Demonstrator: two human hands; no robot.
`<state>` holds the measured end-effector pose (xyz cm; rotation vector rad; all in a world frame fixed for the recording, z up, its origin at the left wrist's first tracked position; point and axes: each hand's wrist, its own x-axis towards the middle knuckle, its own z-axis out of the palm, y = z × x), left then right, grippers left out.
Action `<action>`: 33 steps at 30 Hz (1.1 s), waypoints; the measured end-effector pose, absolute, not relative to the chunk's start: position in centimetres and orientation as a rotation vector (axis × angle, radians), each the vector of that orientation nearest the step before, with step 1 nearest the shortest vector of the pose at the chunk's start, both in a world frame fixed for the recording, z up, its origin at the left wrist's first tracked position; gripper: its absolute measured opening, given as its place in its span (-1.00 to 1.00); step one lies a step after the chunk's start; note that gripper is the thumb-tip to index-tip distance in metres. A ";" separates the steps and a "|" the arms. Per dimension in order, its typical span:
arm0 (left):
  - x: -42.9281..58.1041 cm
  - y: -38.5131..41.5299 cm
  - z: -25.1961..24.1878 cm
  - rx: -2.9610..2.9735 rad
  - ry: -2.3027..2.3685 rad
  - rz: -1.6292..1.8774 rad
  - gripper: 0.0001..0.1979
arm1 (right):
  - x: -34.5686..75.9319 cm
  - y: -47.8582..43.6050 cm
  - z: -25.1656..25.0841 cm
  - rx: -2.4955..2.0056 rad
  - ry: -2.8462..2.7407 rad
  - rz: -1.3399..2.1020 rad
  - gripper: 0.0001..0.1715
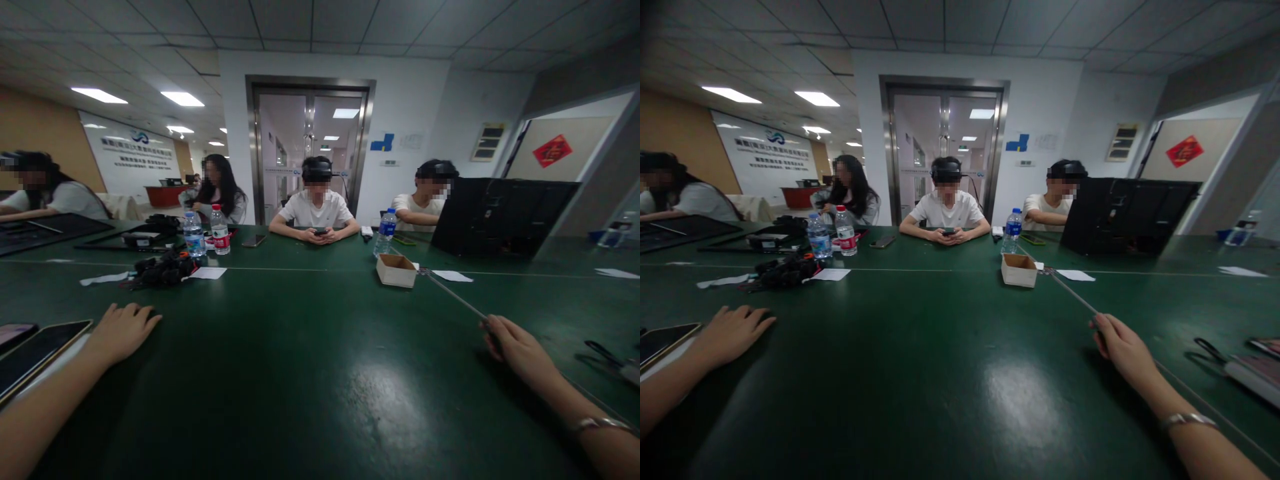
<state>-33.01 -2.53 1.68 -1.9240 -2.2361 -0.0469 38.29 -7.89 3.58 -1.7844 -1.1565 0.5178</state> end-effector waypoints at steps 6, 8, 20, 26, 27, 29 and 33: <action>-32.9 -2.6 1.1 -1.892 -2.293 0.047 -0.38 | 38.0 -9.4 4.9 -1.766 -0.910 0.447 -0.69; -32.4 -2.9 1.3 -1.880 -2.334 0.030 -0.40 | 37.6 -9.3 5.3 -1.794 -0.891 0.461 -0.70; -32.3 -3.8 0.8 -1.895 -2.391 -0.240 -0.54 | 39.4 -8.7 4.3 -1.831 -0.990 0.405 -0.64; -32.7 -3.6 0.6 -1.928 -2.368 -0.274 -0.56 | 38.9 -9.4 5.1 -1.984 -0.994 0.375 -0.68; -32.7 -3.6 0.6 -1.933 -2.366 -0.265 -0.56 | 38.7 -9.4 5.3 -1.978 -0.973 0.366 -0.69; -32.6 -3.5 0.7 -1.950 -2.357 -0.235 -0.56 | 38.4 -9.4 5.5 -1.955 -0.937 0.345 -0.69; -32.4 -3.5 0.7 -1.934 -2.351 -0.207 -0.57 | 39.0 -9.0 4.9 -1.930 -0.965 0.356 -0.67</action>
